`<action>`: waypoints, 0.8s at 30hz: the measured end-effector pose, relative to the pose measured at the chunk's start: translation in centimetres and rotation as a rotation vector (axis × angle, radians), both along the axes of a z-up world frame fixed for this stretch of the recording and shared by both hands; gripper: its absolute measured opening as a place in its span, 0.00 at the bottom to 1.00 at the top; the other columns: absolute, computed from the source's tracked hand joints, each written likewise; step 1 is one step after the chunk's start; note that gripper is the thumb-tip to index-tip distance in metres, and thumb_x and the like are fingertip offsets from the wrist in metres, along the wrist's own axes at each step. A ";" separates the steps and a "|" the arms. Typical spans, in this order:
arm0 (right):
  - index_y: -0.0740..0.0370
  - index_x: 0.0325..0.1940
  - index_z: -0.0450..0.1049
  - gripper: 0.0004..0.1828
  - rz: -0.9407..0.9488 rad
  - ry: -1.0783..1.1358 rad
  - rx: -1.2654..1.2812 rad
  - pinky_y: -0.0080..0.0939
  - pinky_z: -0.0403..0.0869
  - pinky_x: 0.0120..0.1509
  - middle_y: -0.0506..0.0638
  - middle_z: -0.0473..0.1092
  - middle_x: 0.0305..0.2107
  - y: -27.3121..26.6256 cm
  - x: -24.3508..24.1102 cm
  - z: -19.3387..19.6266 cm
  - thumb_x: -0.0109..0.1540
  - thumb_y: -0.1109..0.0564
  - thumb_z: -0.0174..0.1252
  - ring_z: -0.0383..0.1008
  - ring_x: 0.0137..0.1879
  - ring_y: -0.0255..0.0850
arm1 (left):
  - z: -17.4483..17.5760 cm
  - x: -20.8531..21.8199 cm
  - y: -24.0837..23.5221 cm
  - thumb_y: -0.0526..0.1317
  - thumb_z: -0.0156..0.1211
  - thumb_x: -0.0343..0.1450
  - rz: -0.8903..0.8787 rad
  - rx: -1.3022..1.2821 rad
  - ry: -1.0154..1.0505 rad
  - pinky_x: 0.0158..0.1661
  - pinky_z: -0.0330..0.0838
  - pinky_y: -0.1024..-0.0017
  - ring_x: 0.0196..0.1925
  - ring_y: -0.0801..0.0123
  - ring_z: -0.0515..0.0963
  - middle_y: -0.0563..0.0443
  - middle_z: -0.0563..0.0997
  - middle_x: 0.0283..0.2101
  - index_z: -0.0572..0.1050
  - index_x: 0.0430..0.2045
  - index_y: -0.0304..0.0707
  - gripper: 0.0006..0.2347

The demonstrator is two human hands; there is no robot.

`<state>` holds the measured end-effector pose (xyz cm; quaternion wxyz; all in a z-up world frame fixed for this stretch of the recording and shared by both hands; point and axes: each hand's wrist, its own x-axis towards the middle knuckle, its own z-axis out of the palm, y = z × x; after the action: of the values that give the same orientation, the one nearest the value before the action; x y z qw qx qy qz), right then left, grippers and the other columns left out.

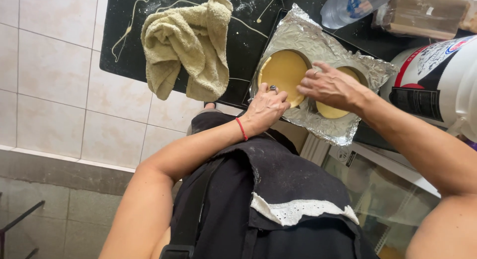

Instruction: Trimming excess dough and pressing it into tart molds to prepare crusts

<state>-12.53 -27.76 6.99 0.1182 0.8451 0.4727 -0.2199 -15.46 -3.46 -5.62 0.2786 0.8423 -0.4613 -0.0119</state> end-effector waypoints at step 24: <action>0.53 0.44 0.73 0.05 0.017 -0.113 0.138 0.62 0.59 0.86 0.46 0.67 0.38 -3.2 -3.5 -8.6 0.66 0.58 0.52 0.73 0.56 0.42 | -1.1 -0.4 -3.2 0.35 0.60 0.71 -0.044 0.100 0.094 0.45 0.60 0.50 0.35 0.53 0.82 0.49 0.78 0.35 0.81 0.37 0.43 0.05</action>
<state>-16.05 -30.91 -1.58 0.0879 0.8583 0.4864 -0.1378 -15.90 -6.61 -6.70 0.2574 0.8434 -0.4648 -0.0802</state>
